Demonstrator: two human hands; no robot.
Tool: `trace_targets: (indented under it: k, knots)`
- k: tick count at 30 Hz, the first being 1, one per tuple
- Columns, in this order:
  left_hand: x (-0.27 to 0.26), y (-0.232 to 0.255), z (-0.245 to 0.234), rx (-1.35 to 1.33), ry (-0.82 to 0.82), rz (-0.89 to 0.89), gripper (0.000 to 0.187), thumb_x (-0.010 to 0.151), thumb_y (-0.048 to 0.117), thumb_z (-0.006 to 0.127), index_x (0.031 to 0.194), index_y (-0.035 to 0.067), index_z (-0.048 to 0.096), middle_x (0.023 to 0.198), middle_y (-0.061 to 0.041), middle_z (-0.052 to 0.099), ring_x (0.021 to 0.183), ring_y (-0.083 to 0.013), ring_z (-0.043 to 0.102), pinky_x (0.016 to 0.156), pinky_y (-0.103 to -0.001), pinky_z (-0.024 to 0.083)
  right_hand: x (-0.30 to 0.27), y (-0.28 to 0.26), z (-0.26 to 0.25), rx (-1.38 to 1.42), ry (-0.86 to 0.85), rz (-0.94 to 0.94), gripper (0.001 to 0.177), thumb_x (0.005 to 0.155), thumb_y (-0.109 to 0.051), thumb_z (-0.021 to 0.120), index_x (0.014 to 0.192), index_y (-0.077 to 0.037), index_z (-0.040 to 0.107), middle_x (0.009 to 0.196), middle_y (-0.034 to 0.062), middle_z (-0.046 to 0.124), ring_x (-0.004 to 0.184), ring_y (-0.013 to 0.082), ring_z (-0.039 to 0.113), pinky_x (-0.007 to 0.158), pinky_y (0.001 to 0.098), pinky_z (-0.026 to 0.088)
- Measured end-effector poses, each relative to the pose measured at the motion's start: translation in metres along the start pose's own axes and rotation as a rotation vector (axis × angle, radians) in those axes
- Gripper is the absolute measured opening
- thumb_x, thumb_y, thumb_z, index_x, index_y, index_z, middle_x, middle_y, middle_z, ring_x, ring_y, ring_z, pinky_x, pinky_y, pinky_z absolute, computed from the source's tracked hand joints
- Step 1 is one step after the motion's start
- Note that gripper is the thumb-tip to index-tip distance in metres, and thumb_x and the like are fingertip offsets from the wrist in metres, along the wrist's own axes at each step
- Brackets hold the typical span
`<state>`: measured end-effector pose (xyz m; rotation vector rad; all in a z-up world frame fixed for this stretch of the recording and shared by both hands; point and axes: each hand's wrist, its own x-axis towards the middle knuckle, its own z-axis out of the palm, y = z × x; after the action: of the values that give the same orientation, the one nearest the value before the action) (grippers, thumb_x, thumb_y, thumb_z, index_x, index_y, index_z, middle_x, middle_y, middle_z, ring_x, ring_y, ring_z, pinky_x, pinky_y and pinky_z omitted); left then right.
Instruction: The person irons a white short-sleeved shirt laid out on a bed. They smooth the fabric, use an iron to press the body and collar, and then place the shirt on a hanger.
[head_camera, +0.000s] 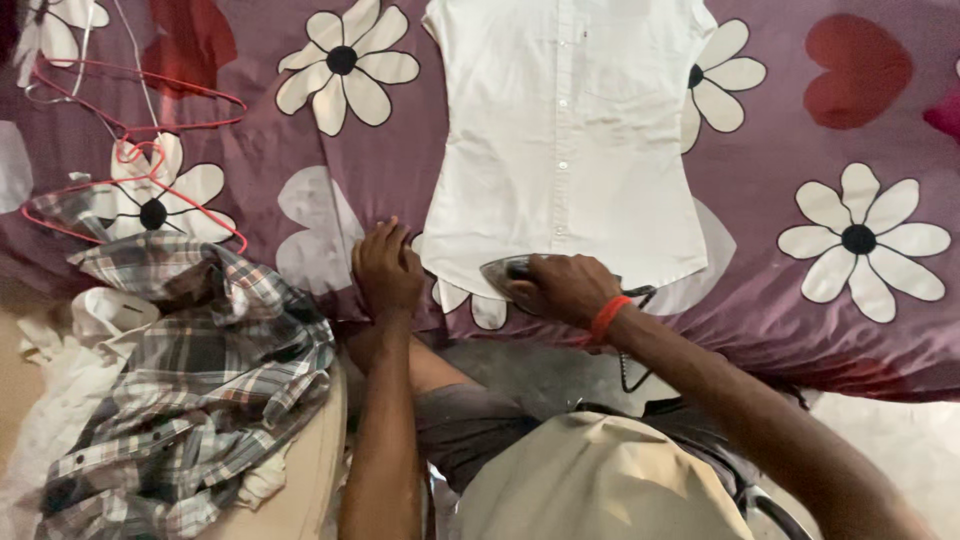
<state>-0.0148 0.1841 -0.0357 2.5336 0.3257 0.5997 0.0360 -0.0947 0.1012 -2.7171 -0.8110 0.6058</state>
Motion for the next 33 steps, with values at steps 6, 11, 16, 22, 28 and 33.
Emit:
trace_targets:
  k: [6, 11, 16, 22, 28, 33]
  knots:
    - [-0.008, 0.065, 0.023, 0.161, -0.139, 0.203, 0.054, 0.102, 0.041, 0.058, 0.149, 0.014, 0.057, 0.164, -0.014, 0.04, 0.156, -0.033, 0.028, 0.123, -0.065, 0.017, -0.076, 0.113, -0.023, -0.088, 0.059, 0.04, 0.049, 0.095, -0.056, 0.058, 0.097, -0.008, 0.068, 0.082, 0.0162, 0.073, 0.072, 0.0383, 0.07, 0.063, 0.0509, 0.054]
    - [-0.013, 0.085, 0.026, 0.166, -0.257, 0.285, 0.072, 0.097, 0.057, 0.059, 0.157, 0.018, 0.046, 0.168, -0.017, 0.028, 0.155, -0.036, 0.021, 0.12, -0.066, 0.014, -0.103, 0.174, -0.048, -0.159, 0.055, 0.178, 0.045, 0.099, -0.049, 0.056, 0.097, -0.005, 0.066, 0.08, 0.0175, 0.072, 0.071, 0.0374, 0.071, 0.063, 0.0498, 0.055]
    - [-0.018, 0.075, 0.013, 0.206, -0.298, 0.295, 0.076, 0.095, 0.059, 0.059, 0.158, 0.02, 0.043, 0.169, -0.015, 0.027, 0.157, -0.0339, 0.023, 0.122, -0.061, 0.019, -0.094, 0.182, -0.064, -0.195, 0.007, 0.265, 0.046, 0.099, -0.051, 0.056, 0.098, -0.007, 0.067, 0.08, 0.0183, 0.072, 0.069, 0.0386, 0.07, 0.062, 0.0509, 0.055]
    - [-0.012, 0.053, -0.002, 0.24, -0.341, 0.373, 0.078, 0.095, 0.062, 0.058, 0.157, 0.016, 0.045, 0.166, -0.013, 0.033, 0.155, -0.0302, 0.028, 0.123, -0.055, 0.025, -0.016, 0.164, -0.084, -0.148, 0.072, 0.162, 0.048, 0.101, -0.053, 0.055, 0.102, -0.006, 0.069, 0.08, 0.0194, 0.072, 0.068, 0.0401, 0.069, 0.062, 0.0518, 0.053]
    - [-0.012, 0.041, -0.001, 0.156, -0.234, 0.366, 0.066, 0.096, 0.046, 0.055, 0.15, 0.008, 0.052, 0.161, -0.013, 0.044, 0.149, -0.0321, 0.042, 0.121, -0.054, 0.032, 0.068, 0.113, -0.07, -0.208, 0.011, -0.05, 0.052, 0.097, -0.059, 0.057, 0.099, -0.008, 0.066, 0.078, 0.0159, 0.072, 0.07, 0.0376, 0.069, 0.064, 0.0506, 0.054]
    - [-0.014, 0.04, 0.002, 0.069, -0.14, 0.379, 0.058, 0.097, 0.035, 0.051, 0.146, 0.004, 0.056, 0.156, -0.014, 0.051, 0.144, -0.0351, 0.048, 0.12, -0.055, 0.036, 0.117, 0.072, -0.059, -0.204, 0.017, -0.121, 0.049, 0.095, -0.057, 0.058, 0.098, -0.009, 0.065, 0.078, 0.015, 0.072, 0.07, 0.0367, 0.07, 0.063, 0.05, 0.054]
